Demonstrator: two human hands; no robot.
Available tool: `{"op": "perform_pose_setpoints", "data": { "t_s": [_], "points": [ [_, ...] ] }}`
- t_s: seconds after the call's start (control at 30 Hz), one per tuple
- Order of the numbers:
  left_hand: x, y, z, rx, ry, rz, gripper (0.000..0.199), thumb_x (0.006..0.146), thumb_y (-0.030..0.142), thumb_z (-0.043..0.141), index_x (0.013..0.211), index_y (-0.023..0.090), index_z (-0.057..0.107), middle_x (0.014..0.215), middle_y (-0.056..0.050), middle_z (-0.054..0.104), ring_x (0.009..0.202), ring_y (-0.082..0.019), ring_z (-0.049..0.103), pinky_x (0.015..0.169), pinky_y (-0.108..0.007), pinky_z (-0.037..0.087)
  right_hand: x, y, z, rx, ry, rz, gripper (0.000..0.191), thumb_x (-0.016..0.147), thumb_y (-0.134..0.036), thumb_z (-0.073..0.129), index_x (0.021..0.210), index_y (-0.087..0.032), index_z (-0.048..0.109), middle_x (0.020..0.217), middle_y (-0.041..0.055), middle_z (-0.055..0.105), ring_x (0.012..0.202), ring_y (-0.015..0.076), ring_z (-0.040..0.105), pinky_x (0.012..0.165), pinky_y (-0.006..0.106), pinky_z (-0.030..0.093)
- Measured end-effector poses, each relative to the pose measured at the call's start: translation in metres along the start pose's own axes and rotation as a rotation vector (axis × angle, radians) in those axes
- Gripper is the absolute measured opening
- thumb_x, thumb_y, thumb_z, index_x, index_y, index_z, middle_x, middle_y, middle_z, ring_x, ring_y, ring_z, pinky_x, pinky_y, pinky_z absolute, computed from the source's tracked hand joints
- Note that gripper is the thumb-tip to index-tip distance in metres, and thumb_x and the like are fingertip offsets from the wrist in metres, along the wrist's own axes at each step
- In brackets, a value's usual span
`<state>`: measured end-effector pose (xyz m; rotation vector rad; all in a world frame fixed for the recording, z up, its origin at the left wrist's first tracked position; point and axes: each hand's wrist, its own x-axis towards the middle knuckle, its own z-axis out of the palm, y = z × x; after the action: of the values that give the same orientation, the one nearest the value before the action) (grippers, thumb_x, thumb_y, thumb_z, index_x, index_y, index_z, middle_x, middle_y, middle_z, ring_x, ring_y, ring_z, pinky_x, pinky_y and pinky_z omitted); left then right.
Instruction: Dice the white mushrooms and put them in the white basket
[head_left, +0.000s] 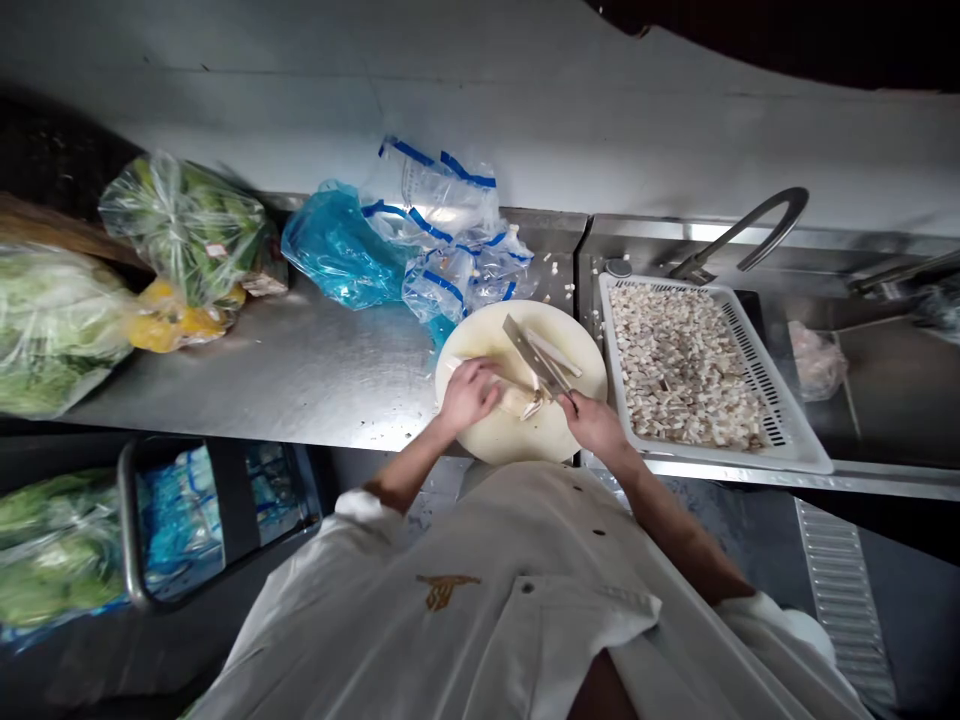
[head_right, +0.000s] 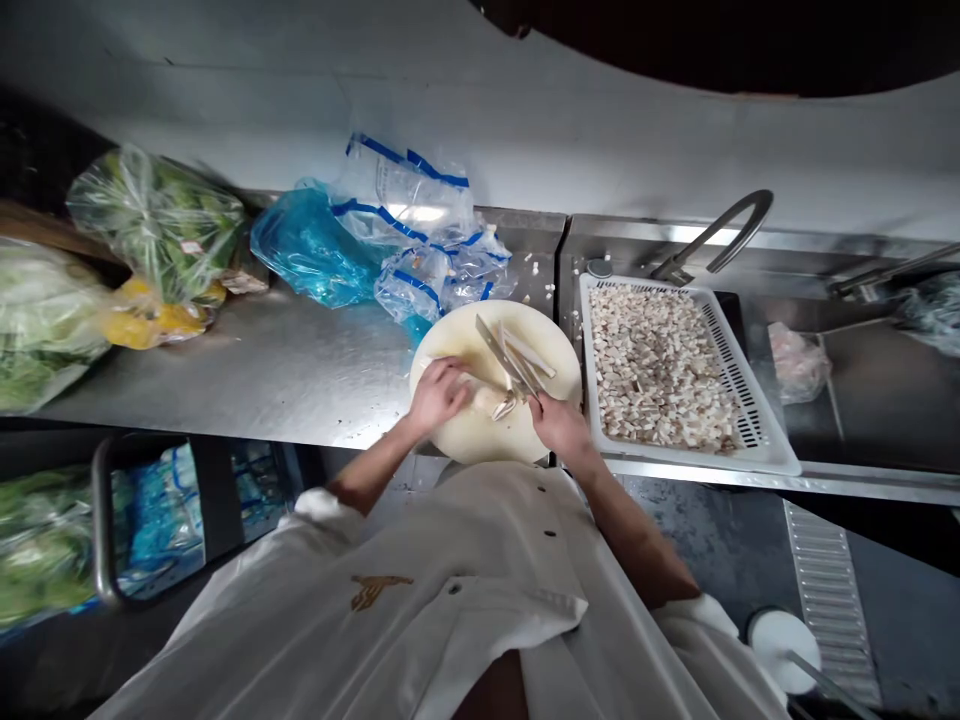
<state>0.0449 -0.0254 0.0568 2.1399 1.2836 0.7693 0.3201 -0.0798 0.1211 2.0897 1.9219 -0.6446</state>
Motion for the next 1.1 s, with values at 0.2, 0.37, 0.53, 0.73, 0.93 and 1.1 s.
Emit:
{"op": "perform_pose_setpoints", "data": {
  "t_s": [0.2,0.37,0.53,0.73,0.93,1.1],
  "points": [
    [-0.057,0.017,0.047,-0.381,0.298,-0.584,0.070,0.098,0.046,0.067,0.159,0.024,0.040,0.141,-0.015,0.054,0.125,-0.029,0.064,0.105,-0.048,0.059,-0.027,-0.014,0.021,-0.074,-0.102,-0.070,0.050,0.114,-0.051,0.028,0.125,-0.024,0.069,0.101,0.0113,0.080,0.094,0.0261,0.076,0.081,0.031,0.046],
    [-0.045,0.015,0.053,-0.309,0.114,-0.532,0.081,0.093,0.039,0.070,0.164,0.022,0.036,0.151,-0.017,0.047,0.140,-0.032,0.054,0.119,-0.053,0.049,-0.030,-0.015,0.017,-0.076,-0.120,-0.033,0.047,0.114,-0.047,0.031,0.121,-0.022,0.069,0.103,0.0117,0.080,0.093,0.0240,0.075,0.078,0.028,0.044],
    [-0.035,-0.009,0.006,-0.075,-0.057,-0.098,0.067,0.094,0.043,0.071,0.155,0.024,0.050,0.153,-0.015,0.050,0.147,-0.033,0.047,0.124,-0.055,0.042,-0.040,-0.017,0.005,-0.026,-0.044,0.022,0.046,0.115,-0.046,0.032,0.117,-0.021,0.071,0.100,0.0116,0.080,0.091,0.0231,0.075,0.076,0.027,0.043],
    [0.012,-0.036,-0.021,0.152,-0.389,0.363,0.042,0.097,0.055,0.069,0.132,0.030,0.071,0.140,-0.009,0.066,0.139,-0.032,0.051,0.119,-0.051,0.039,-0.061,-0.045,-0.004,-0.016,-0.039,0.008,0.043,0.114,-0.046,0.033,0.118,-0.022,0.069,0.098,0.0114,0.081,0.090,0.0230,0.076,0.077,0.027,0.045],
    [0.016,-0.047,-0.010,0.145,-0.364,0.326,0.049,0.094,0.062,0.071,0.130,0.030,0.072,0.142,-0.009,0.066,0.139,-0.033,0.050,0.118,-0.048,0.037,-0.060,-0.057,-0.008,-0.021,-0.068,-0.009,0.051,0.115,-0.051,0.028,0.119,-0.021,0.069,0.100,0.0138,0.080,0.093,0.0248,0.077,0.082,0.029,0.048],
    [0.010,-0.054,-0.003,0.122,-0.331,0.310,0.049,0.093,0.062,0.073,0.132,0.031,0.073,0.145,-0.008,0.064,0.143,-0.033,0.046,0.123,-0.050,0.033,-0.026,-0.075,0.011,0.039,-0.160,0.054,0.050,0.115,-0.047,0.025,0.133,-0.019,0.063,0.110,0.0157,0.079,0.101,0.0253,0.077,0.087,0.031,0.050]
  ]
}}
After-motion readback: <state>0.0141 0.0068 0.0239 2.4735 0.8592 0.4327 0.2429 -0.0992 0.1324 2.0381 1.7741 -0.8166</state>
